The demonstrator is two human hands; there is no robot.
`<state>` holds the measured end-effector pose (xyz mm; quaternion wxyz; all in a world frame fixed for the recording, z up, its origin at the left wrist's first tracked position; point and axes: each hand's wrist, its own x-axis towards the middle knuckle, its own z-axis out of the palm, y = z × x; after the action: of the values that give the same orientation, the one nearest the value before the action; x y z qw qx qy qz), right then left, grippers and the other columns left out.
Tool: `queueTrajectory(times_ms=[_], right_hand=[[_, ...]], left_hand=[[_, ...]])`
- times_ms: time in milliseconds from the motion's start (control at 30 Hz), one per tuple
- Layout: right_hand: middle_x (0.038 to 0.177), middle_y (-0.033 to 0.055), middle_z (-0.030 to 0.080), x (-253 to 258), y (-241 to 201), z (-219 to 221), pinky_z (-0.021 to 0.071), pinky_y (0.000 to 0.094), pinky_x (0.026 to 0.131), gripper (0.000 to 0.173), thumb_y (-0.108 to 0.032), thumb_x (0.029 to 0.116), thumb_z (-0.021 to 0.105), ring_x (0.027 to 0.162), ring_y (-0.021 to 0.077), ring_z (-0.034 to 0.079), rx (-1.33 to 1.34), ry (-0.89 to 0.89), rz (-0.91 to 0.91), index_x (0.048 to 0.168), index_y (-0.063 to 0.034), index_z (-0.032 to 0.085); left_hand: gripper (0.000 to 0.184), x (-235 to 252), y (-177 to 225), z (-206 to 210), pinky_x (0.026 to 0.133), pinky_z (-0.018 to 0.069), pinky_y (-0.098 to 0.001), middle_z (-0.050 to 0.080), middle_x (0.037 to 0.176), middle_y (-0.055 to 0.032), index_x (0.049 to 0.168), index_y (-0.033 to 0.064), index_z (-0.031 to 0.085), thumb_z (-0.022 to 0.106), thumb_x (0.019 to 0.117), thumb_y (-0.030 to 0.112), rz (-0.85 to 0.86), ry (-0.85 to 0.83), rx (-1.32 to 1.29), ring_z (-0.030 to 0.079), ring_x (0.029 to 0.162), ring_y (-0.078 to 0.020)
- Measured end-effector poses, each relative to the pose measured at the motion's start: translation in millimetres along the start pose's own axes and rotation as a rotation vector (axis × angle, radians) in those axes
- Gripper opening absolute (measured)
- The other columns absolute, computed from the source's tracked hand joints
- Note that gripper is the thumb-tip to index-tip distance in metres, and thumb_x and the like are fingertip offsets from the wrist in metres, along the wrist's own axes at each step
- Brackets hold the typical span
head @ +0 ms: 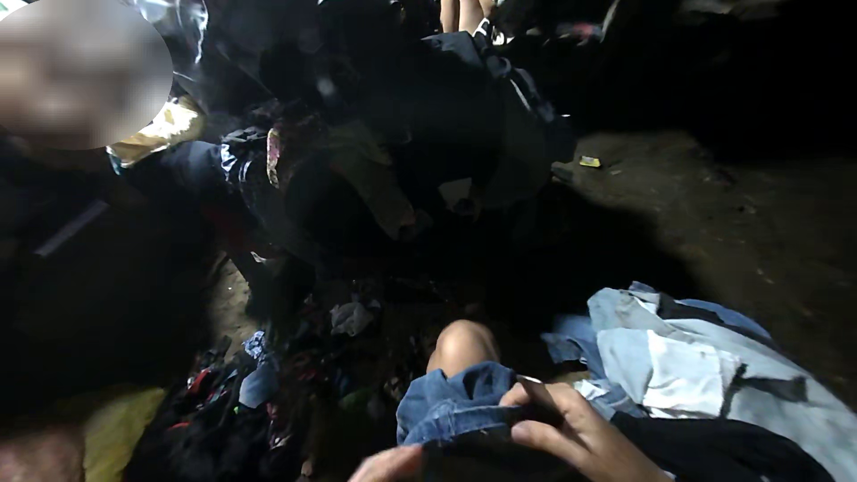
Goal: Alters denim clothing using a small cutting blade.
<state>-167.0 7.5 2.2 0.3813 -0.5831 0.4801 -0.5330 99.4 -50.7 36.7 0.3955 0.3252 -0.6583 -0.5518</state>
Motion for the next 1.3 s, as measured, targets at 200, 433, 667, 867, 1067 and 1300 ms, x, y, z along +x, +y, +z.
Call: queueTrajectory(times_ms=[200, 433, 667, 867, 1067, 1300], right_hand=[[0.106, -0.0066, 0.073, -0.2, -12.9, -3.8, 0.0526, 0.0149, 0.086, 0.023, -0.010, 0.0959, 0.061, 0.094, -0.0084, 0.063, 0.275, -0.102, 0.180, 0.116, -0.0024, 0.069], [0.088, -0.0053, 0.071, -9.7, -21.0, 5.0, 0.0528, 0.0125, 0.070, 0.027, 0.000, 0.0759, 0.076, 0.078, -0.0071, 0.063, 0.095, 0.129, 0.198, 0.101, -0.0020, 0.068], [0.110, -0.0007, 0.064, -13.0, -6.2, 19.5, 0.0491, 0.0128, 0.082, 0.061, -0.014, 0.0718, 0.086, 0.095, -0.0048, 0.057, 0.105, 0.191, 0.153, 0.124, 0.0011, 0.060], [0.104, -0.0015, 0.073, -7.6, -17.1, 13.0, 0.0526, 0.0119, 0.080, 0.040, -0.014, 0.0807, 0.082, 0.092, -0.0066, 0.064, 0.004, 0.226, 0.023, 0.116, -0.0019, 0.067], [0.092, -0.0110, 0.074, -6.6, -15.2, 15.3, 0.0574, 0.0187, 0.073, 0.031, 0.007, 0.0789, 0.069, 0.081, -0.0025, 0.068, 0.413, 0.170, 0.450, 0.103, -0.0114, 0.072], [0.104, 0.0050, 0.067, -8.6, 9.0, 3.0, 0.0491, 0.0202, 0.073, 0.039, -0.016, 0.0817, 0.078, 0.085, 0.0031, 0.059, 0.063, -0.052, 0.417, 0.118, -0.0019, 0.071]], left_hand=[[0.037, 33.8, -10.6, 34.9, 0.110, 0.0437, -0.0372, 0.067, 0.127, -0.0166, 0.117, 0.0087, 0.074, 0.081, 0.0860, 0.027, 0.308, -0.024, 0.507, 0.058, 0.128, -0.0215], [0.019, 39.6, -4.7, 47.5, 0.091, 0.0502, -0.0267, 0.071, 0.082, -0.0097, 0.091, -0.0025, 0.070, 0.057, 0.0959, 0.011, 0.209, -0.116, 0.439, 0.068, 0.082, -0.0108], [0.015, 37.4, -6.2, 66.8, 0.060, 0.0412, -0.0106, 0.055, 0.065, 0.0022, 0.083, -0.0059, 0.061, 0.051, 0.0929, 0.000, -0.106, -0.050, 0.136, 0.049, 0.061, 0.0085], [0.013, 38.7, -6.8, 72.4, 0.057, 0.0406, -0.0110, 0.055, 0.063, 0.0003, 0.082, -0.0060, 0.061, 0.057, 0.0911, 0.002, -0.066, 0.018, 0.213, 0.048, 0.058, 0.0067], [0.027, 41.2, -13.0, 67.0, 0.065, 0.0443, -0.0123, 0.052, 0.068, 0.0151, 0.079, 0.0120, 0.058, 0.042, 0.0982, 0.002, -0.321, 0.054, -0.138, 0.051, 0.065, 0.0094], [0.032, 38.8, -18.9, 71.7, 0.068, 0.0485, -0.0158, 0.055, 0.070, 0.0129, 0.079, 0.0132, 0.059, 0.036, 0.0996, 0.006, -0.463, 0.009, -0.233, 0.055, 0.067, 0.0060]])
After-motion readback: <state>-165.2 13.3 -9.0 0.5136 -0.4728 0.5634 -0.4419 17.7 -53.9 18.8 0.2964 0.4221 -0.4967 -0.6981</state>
